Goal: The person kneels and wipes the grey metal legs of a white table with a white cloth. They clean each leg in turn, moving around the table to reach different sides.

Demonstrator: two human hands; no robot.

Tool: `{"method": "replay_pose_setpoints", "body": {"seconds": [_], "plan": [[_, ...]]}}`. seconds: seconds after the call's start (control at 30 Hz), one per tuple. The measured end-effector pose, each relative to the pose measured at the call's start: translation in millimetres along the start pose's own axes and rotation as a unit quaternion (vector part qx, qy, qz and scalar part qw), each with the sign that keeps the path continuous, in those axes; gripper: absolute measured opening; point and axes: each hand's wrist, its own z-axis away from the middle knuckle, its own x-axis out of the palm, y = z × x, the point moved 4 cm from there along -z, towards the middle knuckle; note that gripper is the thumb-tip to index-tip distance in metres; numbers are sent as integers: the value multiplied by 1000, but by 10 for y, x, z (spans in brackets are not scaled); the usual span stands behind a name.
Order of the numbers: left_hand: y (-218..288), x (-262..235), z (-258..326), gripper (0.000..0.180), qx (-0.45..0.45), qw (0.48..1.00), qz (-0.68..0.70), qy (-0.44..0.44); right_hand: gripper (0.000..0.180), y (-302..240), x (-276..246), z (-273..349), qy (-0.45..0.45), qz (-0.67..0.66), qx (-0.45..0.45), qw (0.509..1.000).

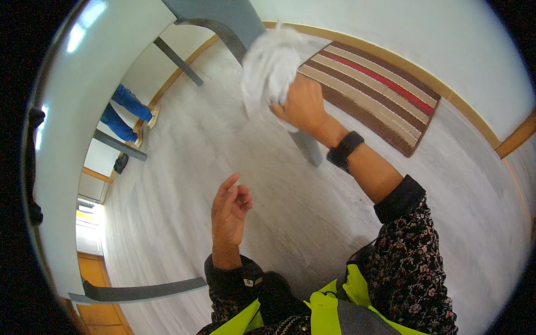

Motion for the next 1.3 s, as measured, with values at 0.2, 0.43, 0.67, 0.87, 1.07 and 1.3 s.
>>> {"method": "replay_pose_setpoints", "body": {"seconds": [0.2, 0.43, 0.67, 0.87, 1.07, 1.3], "plan": [[-3, 6, -34, 27, -2, 1000, -2, -12, 36, 341, 396, 775, -374, 53, 93, 921], [-17, 8, -62, 26, 7, 1000, -4, -27, 51, 337, 16, 331, -626, -44, 131, 767], [6, 44, 0, 26, 16, 1000, -17, -14, 43, -253, -616, -579, 17, -53, -31, 998], [9, 40, -14, 27, 13, 1000, -17, -9, 29, -452, -244, -356, 201, 26, -167, 965], [31, -42, -35, 28, -1, 1000, -11, 6, 15, -241, 69, 172, 45, 55, -250, 966], [3, -57, 25, 30, 10, 1000, -25, 1, 18, -68, 477, 909, -69, 120, -288, 947]]}}
